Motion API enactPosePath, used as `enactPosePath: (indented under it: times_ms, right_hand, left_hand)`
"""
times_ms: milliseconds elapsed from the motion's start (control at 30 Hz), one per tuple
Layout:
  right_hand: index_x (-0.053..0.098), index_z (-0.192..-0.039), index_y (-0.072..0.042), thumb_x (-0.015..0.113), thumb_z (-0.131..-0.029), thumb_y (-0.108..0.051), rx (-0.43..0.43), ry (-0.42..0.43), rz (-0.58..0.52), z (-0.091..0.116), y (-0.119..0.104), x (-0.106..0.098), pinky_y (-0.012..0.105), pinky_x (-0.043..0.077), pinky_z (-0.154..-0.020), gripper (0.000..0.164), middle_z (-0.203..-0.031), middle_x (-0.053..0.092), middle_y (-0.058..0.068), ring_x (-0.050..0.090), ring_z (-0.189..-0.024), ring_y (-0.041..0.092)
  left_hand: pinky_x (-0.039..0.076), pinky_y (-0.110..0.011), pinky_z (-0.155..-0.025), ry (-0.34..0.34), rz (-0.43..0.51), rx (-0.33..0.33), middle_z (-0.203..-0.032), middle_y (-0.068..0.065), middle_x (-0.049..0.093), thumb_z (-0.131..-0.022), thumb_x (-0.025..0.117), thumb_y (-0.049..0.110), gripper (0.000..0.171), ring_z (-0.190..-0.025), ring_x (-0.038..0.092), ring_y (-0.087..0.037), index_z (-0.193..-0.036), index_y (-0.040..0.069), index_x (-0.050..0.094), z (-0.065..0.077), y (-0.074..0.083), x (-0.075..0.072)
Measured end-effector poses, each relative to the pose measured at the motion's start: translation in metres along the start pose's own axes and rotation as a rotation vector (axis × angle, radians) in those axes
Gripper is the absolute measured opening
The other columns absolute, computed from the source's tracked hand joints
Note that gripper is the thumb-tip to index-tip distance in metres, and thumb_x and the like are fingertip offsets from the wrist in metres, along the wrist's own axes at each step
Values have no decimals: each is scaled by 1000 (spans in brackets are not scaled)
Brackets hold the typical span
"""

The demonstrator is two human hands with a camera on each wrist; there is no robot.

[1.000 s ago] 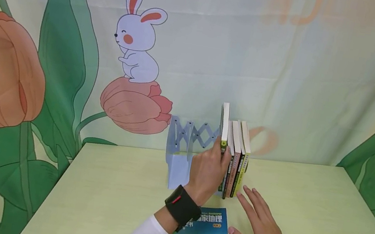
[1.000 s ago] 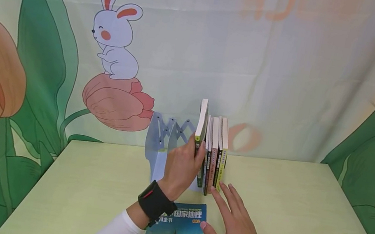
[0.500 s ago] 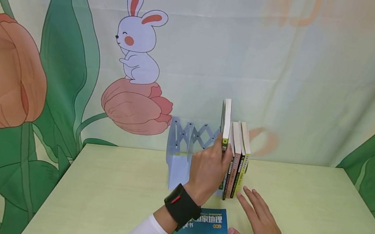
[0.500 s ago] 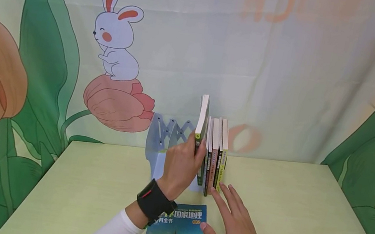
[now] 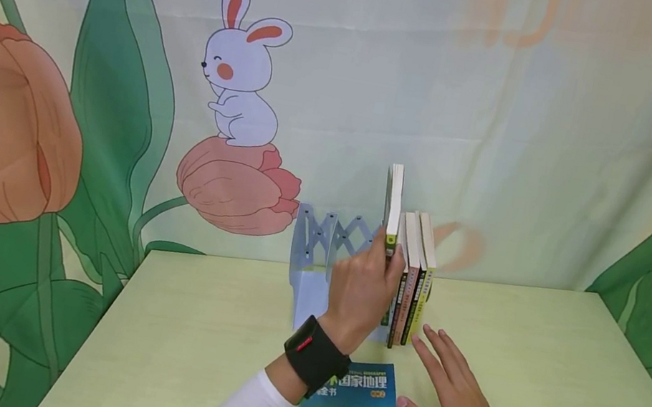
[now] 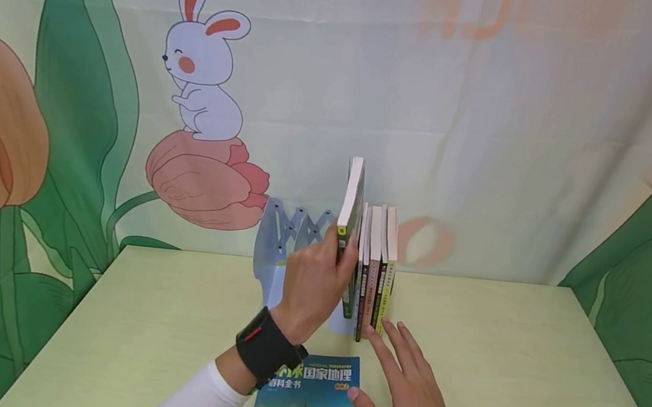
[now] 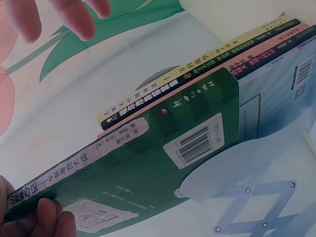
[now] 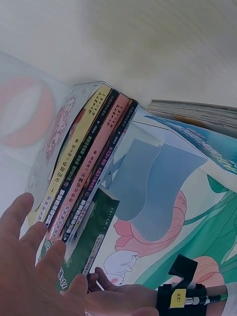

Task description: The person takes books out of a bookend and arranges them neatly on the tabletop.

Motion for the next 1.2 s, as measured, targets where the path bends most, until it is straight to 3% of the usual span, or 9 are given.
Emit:
enactPosePath:
  times_ms: [367, 633, 1200]
  right_hand:
    - [28, -155, -33, 66, -88, -54, 23, -25, 7, -1, 2, 1, 65, 33, -107, 80, -162, 26, 0, 21, -149, 30]
    - [29, -155, -32, 69, -87, -48, 25, -20, 2, -1, 1, 1, 66, 32, -107, 81, -162, 27, 2, 22, -149, 31]
    - [27, -156, -32, 67, -88, -50, 13, -5, 2, -1, 0, -2, 66, 34, -106, 81, -162, 28, 2, 22, -149, 29]
  left_hand:
    - [18, -15, -39, 18, 17, 4, -50, 4, 41, -105, 43, 25, 31, -37, 29, -4, -121, 2, 56, -8, 1, -6]
    - [17, -15, -39, 48, 1, 27, -49, 3, 42, -104, 46, 25, 31, -36, 28, -5, -121, 1, 56, -12, 5, -14]
    - [17, -14, -40, 83, 24, 45, -51, 2, 44, -103, 47, 24, 30, -37, 32, -6, -119, 0, 57, -23, 15, -31]
Point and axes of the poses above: each hand's wrist, its own z-axis away from the middle knuckle, its own x-axis out of the palm, y = z × x, the point moved 9 cm from there along -z, towards the middle knuckle
